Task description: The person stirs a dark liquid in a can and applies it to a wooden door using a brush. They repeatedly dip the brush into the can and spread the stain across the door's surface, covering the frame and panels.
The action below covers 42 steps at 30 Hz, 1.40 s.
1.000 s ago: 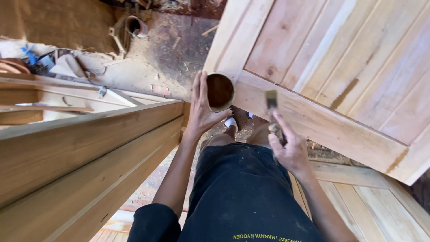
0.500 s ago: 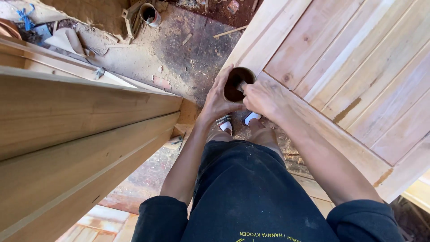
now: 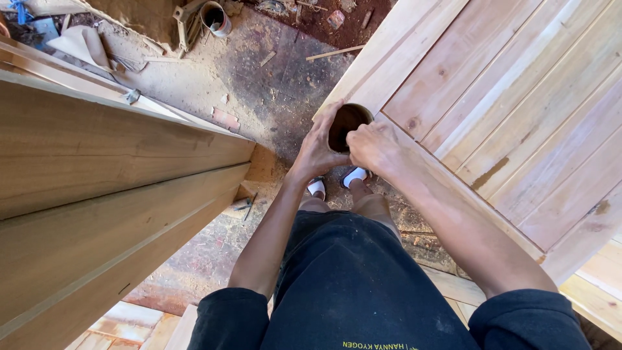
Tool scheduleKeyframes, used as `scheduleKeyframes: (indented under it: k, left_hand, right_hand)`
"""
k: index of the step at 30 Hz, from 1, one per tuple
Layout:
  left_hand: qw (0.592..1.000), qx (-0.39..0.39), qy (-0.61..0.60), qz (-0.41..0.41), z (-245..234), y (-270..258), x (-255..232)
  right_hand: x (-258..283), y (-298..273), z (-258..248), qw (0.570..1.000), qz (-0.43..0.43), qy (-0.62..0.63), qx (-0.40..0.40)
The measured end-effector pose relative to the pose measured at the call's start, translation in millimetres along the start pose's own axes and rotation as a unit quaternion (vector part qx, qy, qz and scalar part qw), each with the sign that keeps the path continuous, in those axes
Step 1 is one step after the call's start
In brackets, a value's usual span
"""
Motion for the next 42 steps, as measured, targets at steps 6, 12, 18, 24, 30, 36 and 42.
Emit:
scheduleKeyframes:
  k: [6, 12, 18, 24, 30, 36, 42]
  left_hand:
    - [0.997, -0.024, 0.055, 0.055, 21.0, -2.2, -2.5]
    - [0.979, 0.009, 0.179, 0.096, 40.5, 0.7, -14.5]
    - [0.968, 0.034, 0.222, 0.116, 40.8, -4.3, -23.6]
    - [0.96, 0.029, 0.244, 0.138, 40.0, -5.4, -22.8]
    - [0.945, 0.018, 0.287, 0.156, 44.6, -8.6, -23.3]
    - [0.947, 0.024, 0.279, 0.159, 39.8, -11.5, -24.8]
    - [0.948, 0.029, 0.278, 0.152, 44.1, -7.5, -23.5]
  right_hand:
    - [-11.3, -56.0, -39.2, 0.999, 0.017, 0.039, 0.025]
    - [-32.0, -85.0, -33.5, 0.992, 0.075, 0.103, 0.025]
    - [-27.0, -80.6, -28.9, 0.989, 0.062, 0.134, 0.009]
    - [-30.6, -68.7, -6.7, 0.993, 0.049, 0.107, 0.018]
    - [-29.2, -54.1, 6.8, 0.991, 0.057, 0.109, 0.046]
    - [-24.6, -57.4, -16.9, 0.987, 0.064, 0.114, 0.093]
    - [-28.6, -89.1, -37.2, 0.974, 0.062, 0.166, 0.139]
Point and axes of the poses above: each hand's wrist, its own y-axis towards the middle knuckle, its own z-axis out of the palm, x = y × z, the point moved 3 cm from there along y, towards the middle knuckle, and after that the axes turned 10 degrees about -z, right-handed, at the moved point
